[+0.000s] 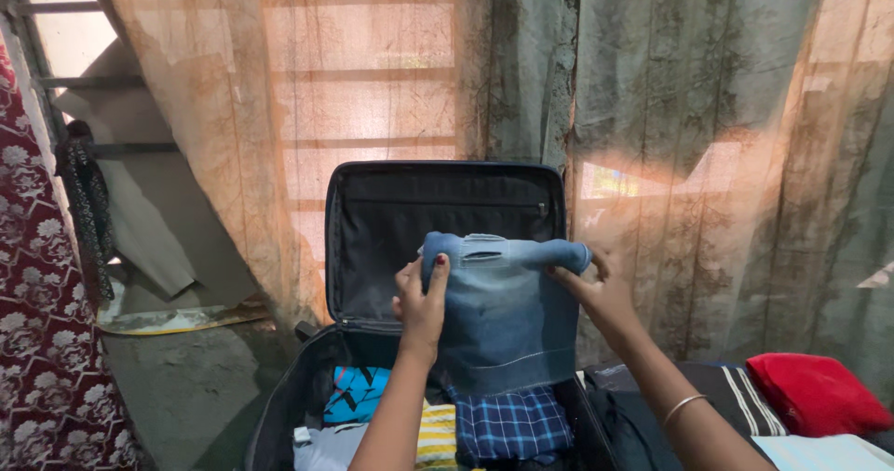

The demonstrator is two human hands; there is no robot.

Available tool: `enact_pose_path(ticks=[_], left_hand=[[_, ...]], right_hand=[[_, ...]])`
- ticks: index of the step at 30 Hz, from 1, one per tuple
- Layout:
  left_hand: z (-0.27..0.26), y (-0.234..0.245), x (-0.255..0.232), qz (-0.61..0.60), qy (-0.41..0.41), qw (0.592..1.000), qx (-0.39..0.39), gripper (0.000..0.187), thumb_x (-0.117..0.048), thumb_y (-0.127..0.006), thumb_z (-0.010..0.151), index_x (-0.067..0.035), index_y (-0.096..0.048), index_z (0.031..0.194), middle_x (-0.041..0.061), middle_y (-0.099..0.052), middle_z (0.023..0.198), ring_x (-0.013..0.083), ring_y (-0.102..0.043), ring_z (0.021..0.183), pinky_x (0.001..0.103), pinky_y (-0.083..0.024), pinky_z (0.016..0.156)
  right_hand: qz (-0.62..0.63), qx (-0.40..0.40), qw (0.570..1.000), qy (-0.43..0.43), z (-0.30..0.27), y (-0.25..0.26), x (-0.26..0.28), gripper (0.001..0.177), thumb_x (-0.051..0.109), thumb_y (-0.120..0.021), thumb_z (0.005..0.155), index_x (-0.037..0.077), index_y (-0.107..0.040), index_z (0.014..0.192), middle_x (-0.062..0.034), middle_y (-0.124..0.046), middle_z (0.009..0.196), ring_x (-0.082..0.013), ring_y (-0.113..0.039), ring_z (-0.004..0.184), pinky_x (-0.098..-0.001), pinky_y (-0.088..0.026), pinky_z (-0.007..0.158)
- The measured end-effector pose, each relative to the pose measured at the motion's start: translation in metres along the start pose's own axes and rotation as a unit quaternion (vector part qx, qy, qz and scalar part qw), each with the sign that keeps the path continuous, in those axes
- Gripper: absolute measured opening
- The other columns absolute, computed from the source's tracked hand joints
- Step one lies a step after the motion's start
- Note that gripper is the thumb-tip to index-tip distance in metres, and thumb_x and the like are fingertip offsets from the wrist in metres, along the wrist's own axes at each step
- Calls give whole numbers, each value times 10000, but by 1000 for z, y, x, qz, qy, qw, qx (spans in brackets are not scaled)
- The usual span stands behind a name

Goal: The person packs clothing items into a suitcase by folding various garments and placing them inside. The person handles a grey shirt, black trousers, a red garment, denim shorts, and a yellow striped shirt by hand, smoothing and folding each before placing them into the suitcase.

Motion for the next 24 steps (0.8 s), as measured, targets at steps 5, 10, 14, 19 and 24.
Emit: enact_pose_path(ticks=[5,10,14,19,24], left_hand=[[5,-2,0,-61,-2,998,-3,660,-615,-578,899,-94,-671,1293,128,-565,1201,271,-602,1119,387,-472,981],[10,5,21,95,-48,985,-139,565,-573,-578,948,-77,-762,1146,194,-665,992,360,-659,937,415,-514,850],[25,7,66,116,39,980,-159,545,-606,-591,959,-112,-788,1079,205,-730,1033,375,-683,1002,437,-517,889],[5,-43,101,-225,239,939,99,698,-585,-808,848,-29,-743,1266,191,-768,1217,291,-710,1105,400,-549,913],[-47,-31,69,-220,325,883,258,1139,-409,-855,760,-325,-89,1598,121,-582,1423,263,-631,1205,483,-534,933]], right_hand=[[232,48,955,-176,-14,-28,-12,520,429,-719,873,77,-656,1251,-100,-703,1157,-179,-655,1044,-339,-530,920],[292,71,910,-286,-35,-45,-16,665,460,-706,853,73,-536,1367,-111,-659,1148,-213,-661,997,-412,-571,822],[255,207,855,-401,-79,-72,-32,720,345,-782,856,342,-221,1308,-121,-655,1213,-268,-714,1075,-411,-644,869],[265,133,897,-328,-60,-71,-38,401,77,-666,777,33,-595,1169,-103,-657,909,-210,-648,756,-360,-568,635],[283,77,883,-366,-41,-59,-55,331,102,-627,758,45,-614,1084,-99,-652,848,-225,-657,701,-376,-573,626]])
Point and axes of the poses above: each hand's wrist, its own z-axis towards the middle knuckle, its own y-axis out of the back of the hand, x = y × z, the point moved 10 cm from there along z, towards the middle knuckle
